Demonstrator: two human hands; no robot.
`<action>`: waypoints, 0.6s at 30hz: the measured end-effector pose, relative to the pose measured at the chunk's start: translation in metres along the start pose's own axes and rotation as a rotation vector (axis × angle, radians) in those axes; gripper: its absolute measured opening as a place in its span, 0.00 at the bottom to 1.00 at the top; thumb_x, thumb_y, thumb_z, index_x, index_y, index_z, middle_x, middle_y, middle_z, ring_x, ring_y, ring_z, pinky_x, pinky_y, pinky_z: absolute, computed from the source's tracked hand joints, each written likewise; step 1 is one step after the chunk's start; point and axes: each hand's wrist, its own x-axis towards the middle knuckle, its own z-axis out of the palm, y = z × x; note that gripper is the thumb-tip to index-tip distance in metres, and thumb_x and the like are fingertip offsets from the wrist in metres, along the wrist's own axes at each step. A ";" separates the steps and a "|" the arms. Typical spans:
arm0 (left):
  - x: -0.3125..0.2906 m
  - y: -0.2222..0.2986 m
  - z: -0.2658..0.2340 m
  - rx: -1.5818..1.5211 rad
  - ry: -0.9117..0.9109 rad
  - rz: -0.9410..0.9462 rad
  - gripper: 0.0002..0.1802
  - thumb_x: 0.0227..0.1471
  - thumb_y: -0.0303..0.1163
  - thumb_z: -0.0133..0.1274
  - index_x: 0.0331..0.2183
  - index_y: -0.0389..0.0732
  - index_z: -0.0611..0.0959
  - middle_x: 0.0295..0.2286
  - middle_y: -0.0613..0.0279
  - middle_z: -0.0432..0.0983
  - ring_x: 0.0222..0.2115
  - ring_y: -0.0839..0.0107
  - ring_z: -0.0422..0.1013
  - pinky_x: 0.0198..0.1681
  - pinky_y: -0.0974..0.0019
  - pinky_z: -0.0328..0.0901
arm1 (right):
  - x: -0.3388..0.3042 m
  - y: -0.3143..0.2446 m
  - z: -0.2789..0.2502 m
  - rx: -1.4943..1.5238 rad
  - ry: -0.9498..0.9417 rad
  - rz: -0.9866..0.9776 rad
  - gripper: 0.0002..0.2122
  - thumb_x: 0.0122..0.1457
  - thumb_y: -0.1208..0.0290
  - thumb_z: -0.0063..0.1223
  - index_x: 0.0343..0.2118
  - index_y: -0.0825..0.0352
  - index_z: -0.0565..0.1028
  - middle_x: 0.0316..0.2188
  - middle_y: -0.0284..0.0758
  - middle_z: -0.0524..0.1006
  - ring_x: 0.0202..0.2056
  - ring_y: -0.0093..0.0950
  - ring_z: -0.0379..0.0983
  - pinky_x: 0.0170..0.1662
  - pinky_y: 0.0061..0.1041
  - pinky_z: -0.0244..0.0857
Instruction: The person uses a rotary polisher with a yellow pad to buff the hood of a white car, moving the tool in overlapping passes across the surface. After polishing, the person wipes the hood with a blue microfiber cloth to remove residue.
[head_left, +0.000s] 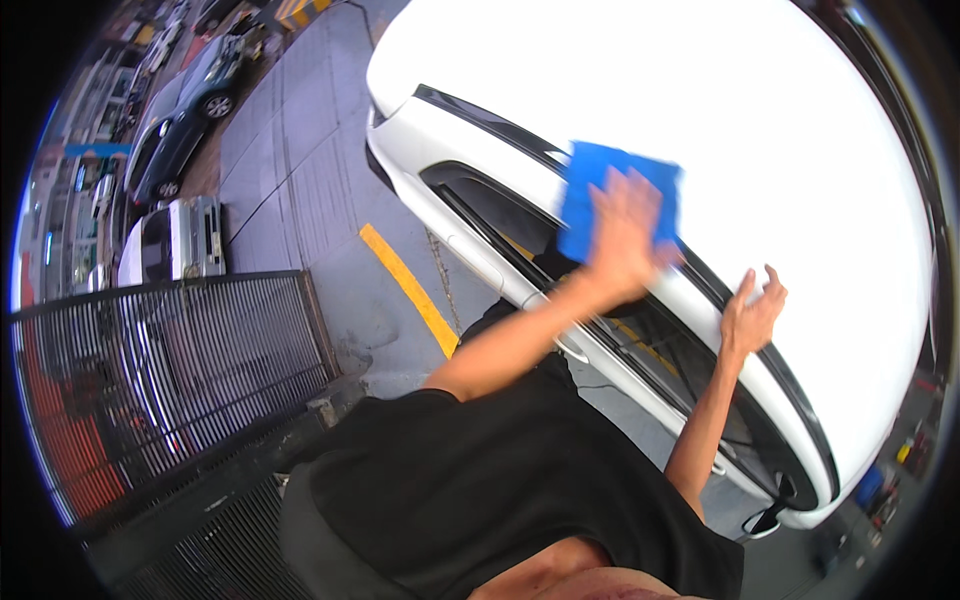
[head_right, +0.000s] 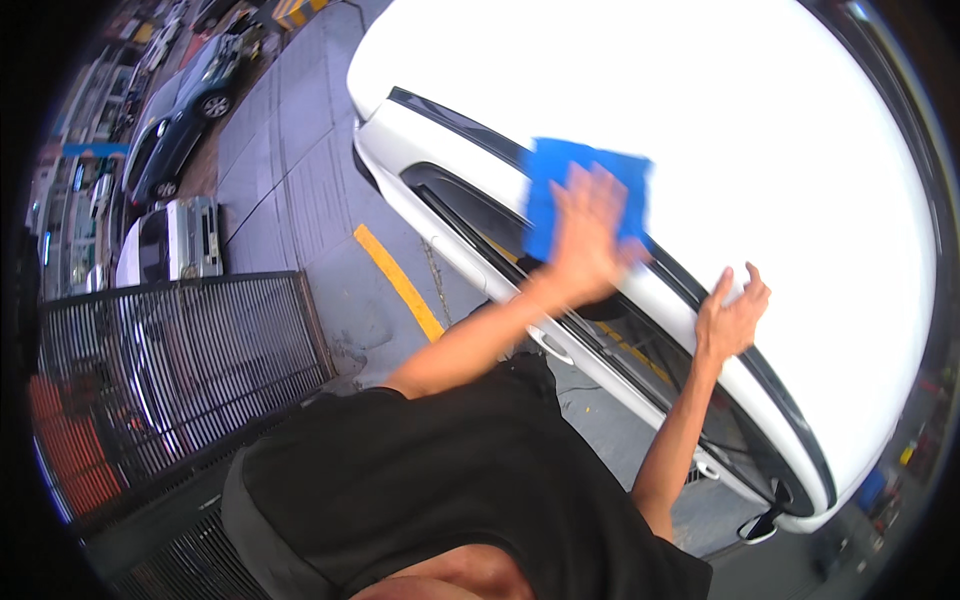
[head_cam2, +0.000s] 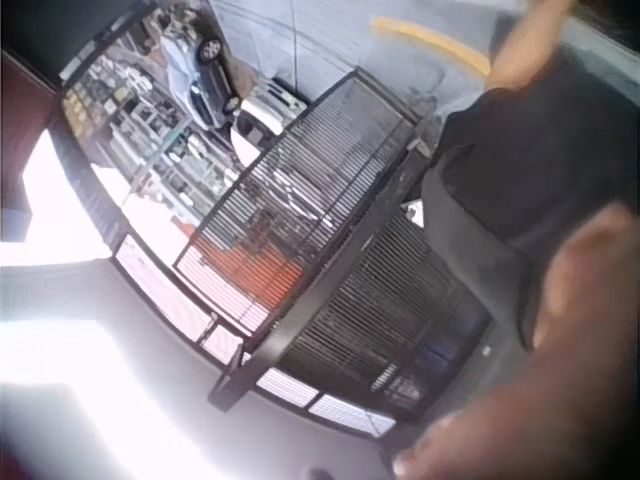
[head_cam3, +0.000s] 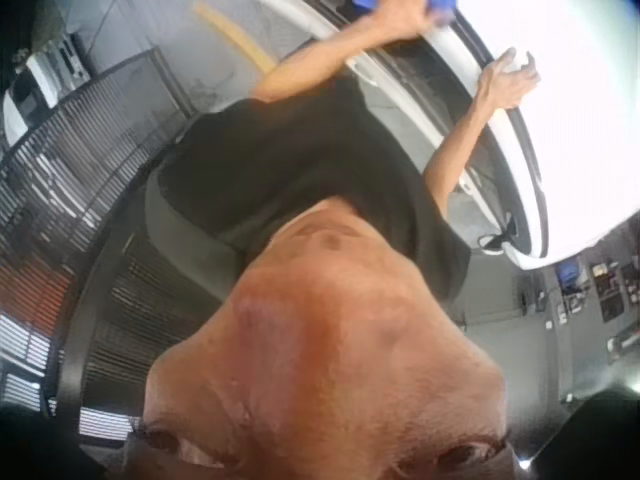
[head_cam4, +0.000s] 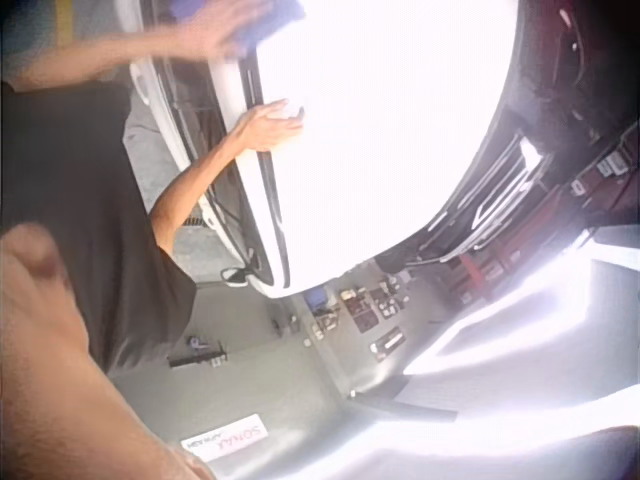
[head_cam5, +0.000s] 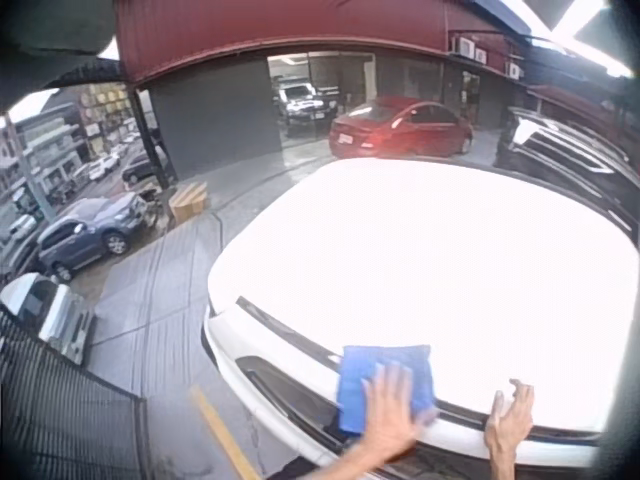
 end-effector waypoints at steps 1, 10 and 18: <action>-0.011 0.023 0.005 -0.089 -0.071 -0.035 0.57 0.56 0.69 0.50 0.69 0.33 0.58 0.70 0.34 0.39 0.71 0.31 0.31 0.68 0.23 0.28 | -0.001 0.003 0.001 0.005 -0.008 -0.005 0.21 0.69 0.49 0.47 0.56 0.59 0.74 0.49 0.38 0.74 0.51 0.39 0.74 0.48 0.42 0.70; 0.095 -0.183 -0.078 0.103 -0.001 -0.670 0.53 0.59 0.50 0.56 0.67 0.20 0.52 0.71 0.36 0.34 0.73 0.45 0.28 0.70 0.28 0.33 | 0.006 -0.001 0.000 -0.083 -0.078 0.029 0.21 0.70 0.51 0.49 0.55 0.61 0.74 0.47 0.40 0.73 0.50 0.41 0.73 0.49 0.42 0.69; 0.142 -0.369 -0.123 0.120 0.023 -0.820 0.45 0.65 0.47 0.46 0.70 0.30 0.50 0.73 0.46 0.32 0.73 0.44 0.31 0.70 0.27 0.36 | 0.009 -0.003 0.006 -0.054 -0.099 0.003 0.16 0.70 0.60 0.50 0.53 0.66 0.75 0.39 0.40 0.72 0.40 0.37 0.70 0.44 0.36 0.66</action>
